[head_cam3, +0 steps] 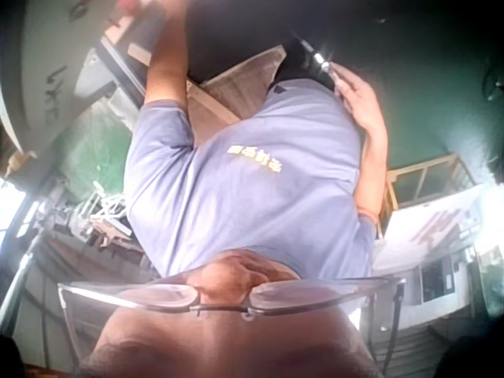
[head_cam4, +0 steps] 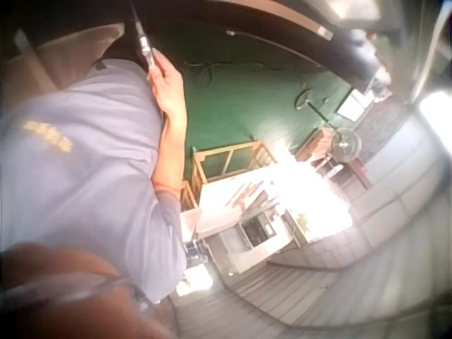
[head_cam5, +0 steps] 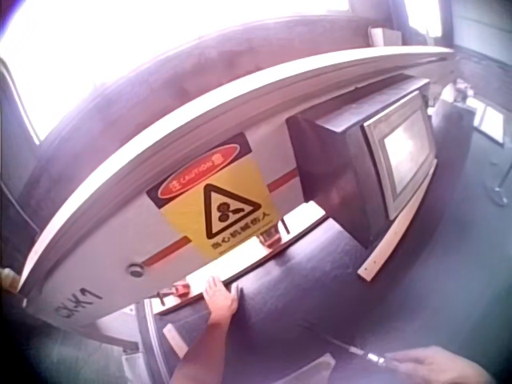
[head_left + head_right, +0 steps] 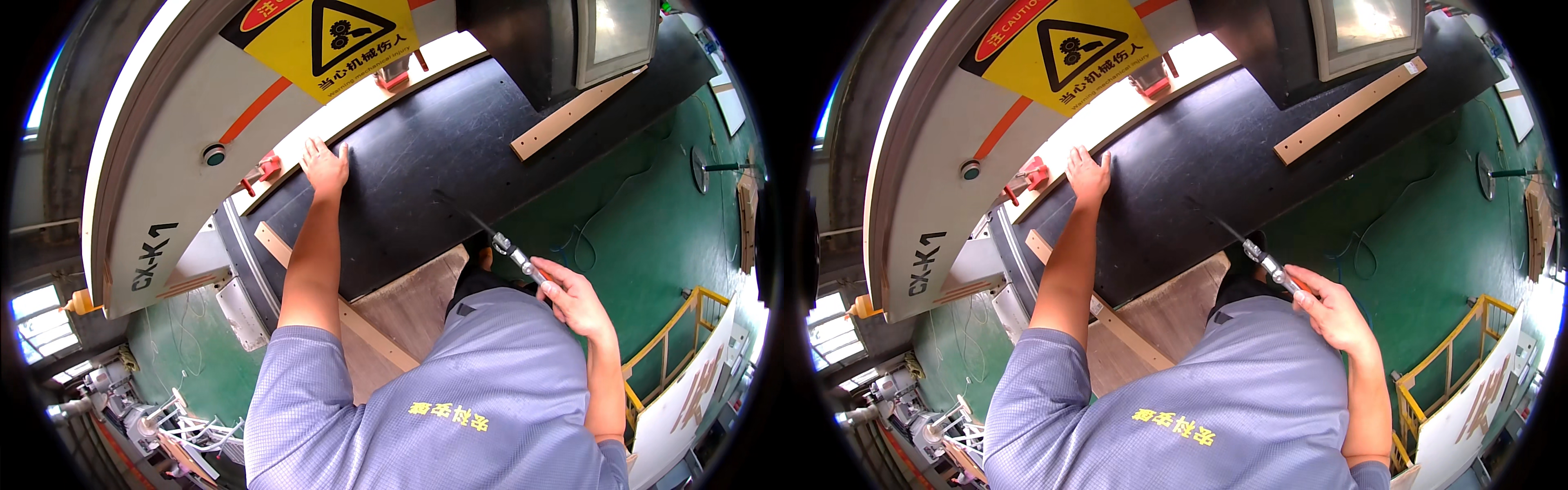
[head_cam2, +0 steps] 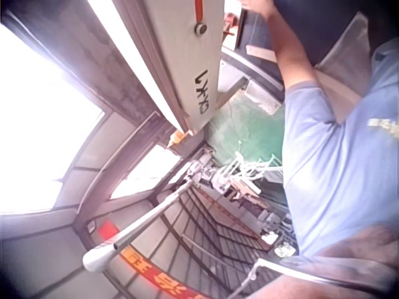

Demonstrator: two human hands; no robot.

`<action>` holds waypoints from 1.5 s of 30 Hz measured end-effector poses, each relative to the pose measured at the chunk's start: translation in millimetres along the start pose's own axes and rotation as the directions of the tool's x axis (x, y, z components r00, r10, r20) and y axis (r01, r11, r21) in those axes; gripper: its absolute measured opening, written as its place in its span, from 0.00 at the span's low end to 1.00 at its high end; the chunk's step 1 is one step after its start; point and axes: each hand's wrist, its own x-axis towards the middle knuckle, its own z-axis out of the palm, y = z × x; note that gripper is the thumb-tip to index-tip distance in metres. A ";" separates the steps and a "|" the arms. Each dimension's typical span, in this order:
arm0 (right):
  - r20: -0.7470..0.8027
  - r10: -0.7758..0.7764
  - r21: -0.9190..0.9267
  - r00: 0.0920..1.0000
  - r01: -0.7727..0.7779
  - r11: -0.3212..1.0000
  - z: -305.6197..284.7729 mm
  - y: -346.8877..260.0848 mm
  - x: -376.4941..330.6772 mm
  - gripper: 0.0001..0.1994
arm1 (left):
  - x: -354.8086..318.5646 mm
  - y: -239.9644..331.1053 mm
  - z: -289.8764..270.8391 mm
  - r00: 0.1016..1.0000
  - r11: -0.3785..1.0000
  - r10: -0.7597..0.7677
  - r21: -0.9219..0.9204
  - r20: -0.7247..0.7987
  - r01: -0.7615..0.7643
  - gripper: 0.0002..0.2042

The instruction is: The person applies edge banding to wooden planks using a conveyor machine. They pick up planks from a table, place them on the machine's conveyor belt, and use a handheld air gun to assist the process. The person repeats this for several planks, moving between the table and the machine.

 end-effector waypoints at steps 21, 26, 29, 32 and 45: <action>-0.055 -0.019 0.039 0.998 0.021 0.999 3.5 1.9 5.3 0.22 | -48.0 24.5 -7.2 0.982 0.992 0.120 -0.027 -0.148 -0.125 0.24; -0.095 -0.061 -0.018 0.994 0.059 0.998 4.0 10.9 3.5 0.22 | 9.4 19.9 0.8 0.955 0.952 0.240 -0.151 -0.176 -0.267 0.29; -0.113 0.009 0.004 0.994 -0.008 1.000 5.1 2.6 4.6 0.23 | 46.8 66.1 -4.5 0.949 0.944 0.309 -0.135 0.058 -0.300 0.33; -0.185 -0.023 0.062 0.982 0.035 0.997 7.7 11.5 6.7 0.23 | 48.9 83.4 0.0 0.928 0.920 0.373 -0.142 0.022 -0.367 0.37; -0.153 -0.131 -0.176 0.980 0.103 0.979 12.2 -10.5 24.6 0.23 | -7.8 102.2 -3.2 0.923 0.830 0.384 -0.441 0.009 -0.341 0.25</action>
